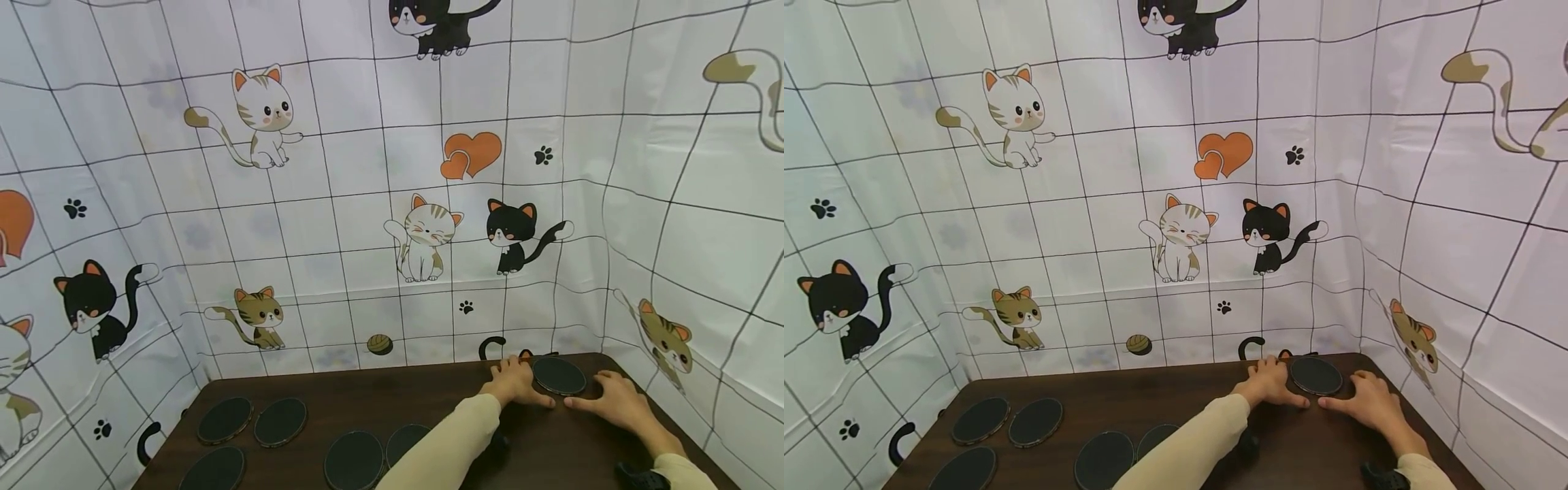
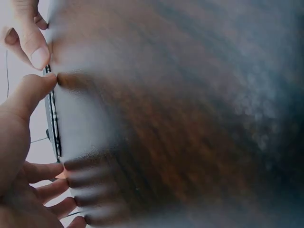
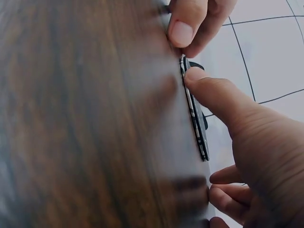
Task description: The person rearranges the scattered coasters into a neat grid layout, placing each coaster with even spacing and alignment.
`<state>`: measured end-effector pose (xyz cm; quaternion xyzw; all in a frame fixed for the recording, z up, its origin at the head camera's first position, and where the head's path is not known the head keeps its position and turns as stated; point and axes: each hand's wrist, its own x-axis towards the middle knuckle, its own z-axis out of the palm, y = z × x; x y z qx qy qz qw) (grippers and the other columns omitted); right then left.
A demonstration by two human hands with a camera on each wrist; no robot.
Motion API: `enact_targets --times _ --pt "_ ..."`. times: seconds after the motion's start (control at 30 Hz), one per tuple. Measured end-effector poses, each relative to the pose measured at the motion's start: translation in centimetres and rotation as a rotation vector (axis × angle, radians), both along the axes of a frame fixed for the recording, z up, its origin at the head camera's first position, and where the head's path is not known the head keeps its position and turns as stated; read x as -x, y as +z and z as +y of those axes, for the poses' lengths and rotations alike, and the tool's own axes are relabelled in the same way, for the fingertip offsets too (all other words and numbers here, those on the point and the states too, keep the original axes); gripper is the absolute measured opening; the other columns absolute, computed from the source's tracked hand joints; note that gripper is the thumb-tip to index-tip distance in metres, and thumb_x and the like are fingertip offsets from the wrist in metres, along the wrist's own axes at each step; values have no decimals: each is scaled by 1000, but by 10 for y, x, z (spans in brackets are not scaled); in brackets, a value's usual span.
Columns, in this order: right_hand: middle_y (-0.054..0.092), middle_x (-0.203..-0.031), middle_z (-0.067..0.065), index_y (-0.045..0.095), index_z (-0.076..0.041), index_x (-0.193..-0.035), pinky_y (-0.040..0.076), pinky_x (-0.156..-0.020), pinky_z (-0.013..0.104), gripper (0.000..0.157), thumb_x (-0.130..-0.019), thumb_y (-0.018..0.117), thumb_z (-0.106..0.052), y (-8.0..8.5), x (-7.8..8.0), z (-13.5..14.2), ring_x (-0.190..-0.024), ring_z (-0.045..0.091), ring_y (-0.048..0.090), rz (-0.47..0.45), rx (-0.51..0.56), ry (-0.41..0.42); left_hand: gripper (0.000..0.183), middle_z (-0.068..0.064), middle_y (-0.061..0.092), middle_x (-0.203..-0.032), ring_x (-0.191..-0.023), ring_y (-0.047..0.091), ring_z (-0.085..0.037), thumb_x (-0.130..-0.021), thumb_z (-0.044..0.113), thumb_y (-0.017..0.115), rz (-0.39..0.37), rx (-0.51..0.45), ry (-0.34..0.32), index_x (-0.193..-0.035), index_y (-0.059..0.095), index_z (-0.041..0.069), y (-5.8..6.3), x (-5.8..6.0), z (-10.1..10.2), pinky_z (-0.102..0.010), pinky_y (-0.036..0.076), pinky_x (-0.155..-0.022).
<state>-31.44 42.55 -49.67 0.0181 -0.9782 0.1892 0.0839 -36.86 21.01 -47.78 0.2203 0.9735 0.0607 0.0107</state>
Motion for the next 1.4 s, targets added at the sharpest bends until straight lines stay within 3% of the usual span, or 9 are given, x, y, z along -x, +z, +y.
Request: enact_targets --times 0.23,0.53,0.77,0.97,1.2,1.4 --pt "35 -136 47 51 23 -129 31 -83 79 106 -81 74 -69 -2 1 3 -117 67 34 -7 29 -14 69 6 48 -132 -125 45 -16 -79 74 71 -4 -5 -1 -133 63 31 4 0 5 -41 38 -105" --pt "39 -136 44 55 18 -129 32 -80 79 101 -80 75 -68 -5 6 2 -117 65 36 34 51 7 62 6 49 -127 -120 46 -16 -82 71 72 12 -14 4 -127 66 30 -1 8 8 -41 39 -103" --pt "42 -133 43 59 17 -125 34 -80 78 90 -81 79 -59 -8 6 8 -117 65 38 93 90 21 79 5 49 -131 -123 47 -16 -82 72 70 23 -4 22 -143 52 25 1 9 10 -39 40 -102" --pt "46 -131 41 63 14 -119 36 -81 76 79 -84 80 -55 -8 5 9 -116 62 42 121 127 40 78 4 48 -131 -122 47 -16 -83 71 70 36 -8 1 -143 52 24 2 11 8 -39 41 -102" --pt "50 -127 38 67 11 -111 36 -82 75 72 -82 82 -52 -6 5 6 -115 60 45 142 135 53 48 3 51 -122 -112 48 -16 -85 66 71 44 -26 -31 -109 69 25 -1 17 6 -40 42 -97" --pt "53 -127 36 69 10 -106 38 -85 73 68 -81 84 -52 -8 3 7 -115 57 47 142 149 62 40 4 51 -122 -111 48 -16 -87 63 72 21 -26 -38 -95 70 24 -4 17 6 -39 41 -95"
